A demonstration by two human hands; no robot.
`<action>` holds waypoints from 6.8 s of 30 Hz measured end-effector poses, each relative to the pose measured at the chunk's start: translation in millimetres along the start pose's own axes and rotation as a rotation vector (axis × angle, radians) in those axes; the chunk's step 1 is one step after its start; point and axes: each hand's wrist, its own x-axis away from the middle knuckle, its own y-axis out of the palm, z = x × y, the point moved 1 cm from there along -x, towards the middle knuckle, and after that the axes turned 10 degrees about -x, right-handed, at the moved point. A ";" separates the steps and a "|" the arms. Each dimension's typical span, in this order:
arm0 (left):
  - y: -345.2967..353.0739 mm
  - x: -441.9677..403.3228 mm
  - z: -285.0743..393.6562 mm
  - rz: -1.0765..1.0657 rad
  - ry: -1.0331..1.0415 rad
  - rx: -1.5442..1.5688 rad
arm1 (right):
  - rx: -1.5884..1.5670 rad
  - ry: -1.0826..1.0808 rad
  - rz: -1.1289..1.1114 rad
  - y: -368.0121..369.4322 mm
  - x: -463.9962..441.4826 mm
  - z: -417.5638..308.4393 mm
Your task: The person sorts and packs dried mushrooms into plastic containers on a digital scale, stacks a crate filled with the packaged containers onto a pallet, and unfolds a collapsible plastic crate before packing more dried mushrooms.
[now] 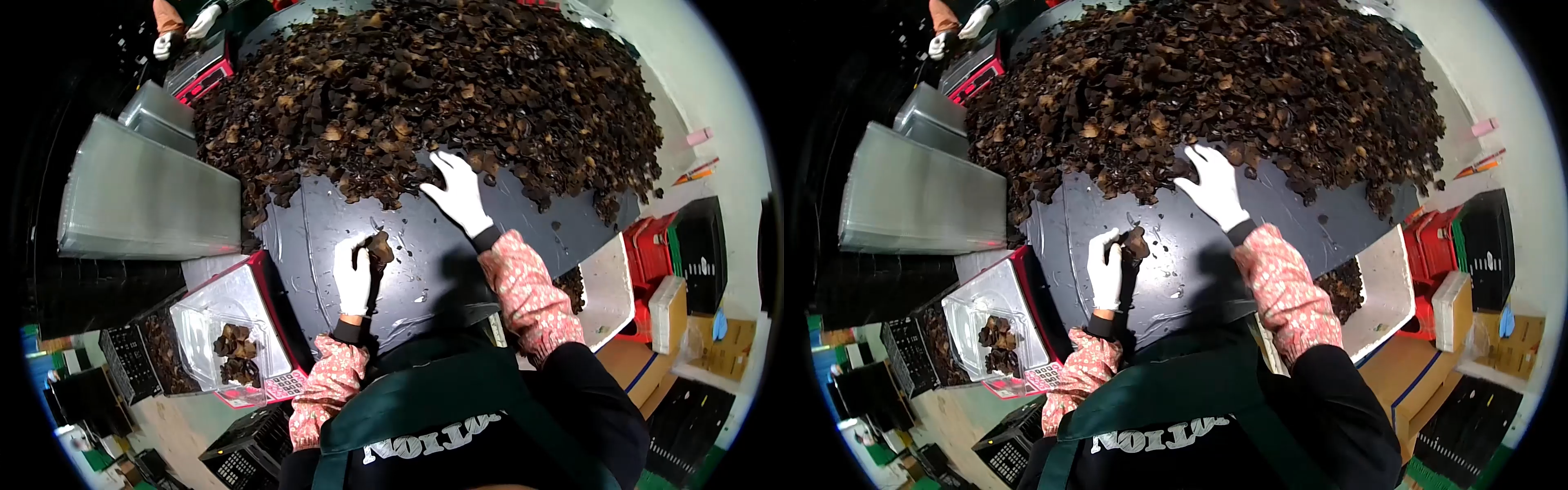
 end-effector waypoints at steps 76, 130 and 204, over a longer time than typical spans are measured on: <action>-268.9 93.6 22.8 0.703 -0.217 -0.584 | -0.502 0.116 0.100 -25.2 105.1 21.3; -244.8 122.6 43.9 0.631 -0.440 -0.059 | -1.071 0.380 0.029 -17.8 -3.7 -31.9; 3.6 59.0 -26.5 0.086 -0.234 -0.025 | -0.125 -0.004 -0.229 29.2 73.1 -83.6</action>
